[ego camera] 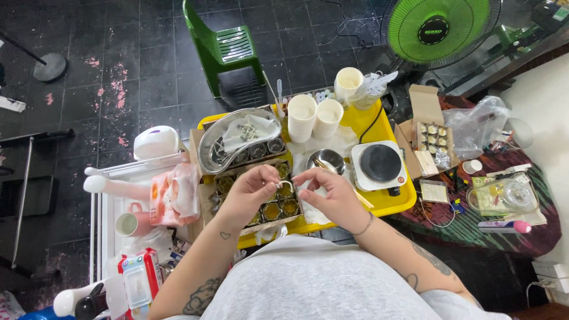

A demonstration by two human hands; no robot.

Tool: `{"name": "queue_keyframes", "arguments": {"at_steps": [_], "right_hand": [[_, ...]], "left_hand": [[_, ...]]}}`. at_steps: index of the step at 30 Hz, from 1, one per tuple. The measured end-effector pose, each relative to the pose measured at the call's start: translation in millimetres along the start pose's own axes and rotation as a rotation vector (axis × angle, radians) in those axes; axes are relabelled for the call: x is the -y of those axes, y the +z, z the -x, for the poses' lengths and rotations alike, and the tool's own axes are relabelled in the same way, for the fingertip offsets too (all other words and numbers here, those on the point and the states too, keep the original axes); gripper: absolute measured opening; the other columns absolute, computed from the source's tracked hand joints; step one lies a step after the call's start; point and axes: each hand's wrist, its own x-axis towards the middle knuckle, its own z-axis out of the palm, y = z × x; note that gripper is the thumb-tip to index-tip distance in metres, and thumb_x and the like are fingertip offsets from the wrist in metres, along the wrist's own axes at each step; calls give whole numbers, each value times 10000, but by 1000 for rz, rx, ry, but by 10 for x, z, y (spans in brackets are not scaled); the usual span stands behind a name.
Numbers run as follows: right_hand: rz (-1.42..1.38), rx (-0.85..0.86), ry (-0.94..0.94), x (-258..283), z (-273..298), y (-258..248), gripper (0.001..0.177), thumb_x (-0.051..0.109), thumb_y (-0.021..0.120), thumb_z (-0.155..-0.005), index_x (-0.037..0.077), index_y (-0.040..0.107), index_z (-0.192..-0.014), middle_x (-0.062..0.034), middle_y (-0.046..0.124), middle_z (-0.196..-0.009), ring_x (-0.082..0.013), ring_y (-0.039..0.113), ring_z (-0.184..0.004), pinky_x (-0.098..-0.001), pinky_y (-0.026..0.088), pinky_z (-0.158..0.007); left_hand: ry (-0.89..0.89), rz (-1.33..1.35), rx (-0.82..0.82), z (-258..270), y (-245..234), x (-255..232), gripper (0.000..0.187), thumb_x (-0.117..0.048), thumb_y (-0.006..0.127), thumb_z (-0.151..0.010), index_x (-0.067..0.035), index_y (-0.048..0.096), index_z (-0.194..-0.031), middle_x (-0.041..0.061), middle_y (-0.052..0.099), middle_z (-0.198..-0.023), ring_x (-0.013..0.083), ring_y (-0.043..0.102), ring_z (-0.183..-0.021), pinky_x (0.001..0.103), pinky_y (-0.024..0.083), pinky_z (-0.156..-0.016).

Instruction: Preparing and inserting wicks into small candle containers.

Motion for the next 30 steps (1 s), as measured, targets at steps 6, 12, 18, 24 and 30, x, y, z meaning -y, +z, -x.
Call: {"name": "queue_keyframes", "arguments": {"at_steps": [6, 12, 18, 24, 30], "right_hand": [[-479, 134, 200, -234, 14, 130, 212, 193, 710, -969, -14, 749, -1000, -32, 690, -987, -111, 617, -807, -284, 510, -759], [-252, 69, 54, -117, 86, 97, 204, 200, 711, -976, 3, 747, -934, -41, 691, -950, -111, 623, -841, -278, 510, -792], [-114, -95, 26, -162, 171, 103, 202, 198, 732, -956, 1, 729, -910, -57, 700, -958, -152, 633, -903, -291, 505, -838], [-79, -87, 21, -103, 239, 157, 197, 207, 730, -950, 14, 735, -916, -51, 715, -946, -151, 654, -910, -298, 519, -848], [4, -30, 40, -125, 286, 130, 208, 222, 715, -961, 19, 740, -923, -41, 716, -923, -132, 658, -898, -281, 518, -845]], "left_hand": [[-79, -12, 40, 150, 59, 28, 54, -44, 683, -1010, -42, 632, -995, 14, 570, -1063, 106, 557, -993, 276, 454, -912], [-80, -83, 59, 181, 58, 123, 108, -74, 698, -1014, -24, 669, -1105, 3, 575, -1074, 94, 553, -980, 261, 458, -887], [97, -482, -73, 195, 355, 53, 481, -149, 758, -904, -66, 635, -1362, -13, 623, -1054, 73, 575, -965, 220, 470, -857], [238, -847, -204, 187, 502, -11, 313, -140, 855, -823, -104, 756, -1118, 27, 702, -970, 120, 686, -852, 258, 554, -756], [389, -1007, -148, 186, 467, -43, 236, -138, 865, -816, -108, 777, -1033, 38, 702, -934, 202, 676, -843, 313, 541, -755]]}}
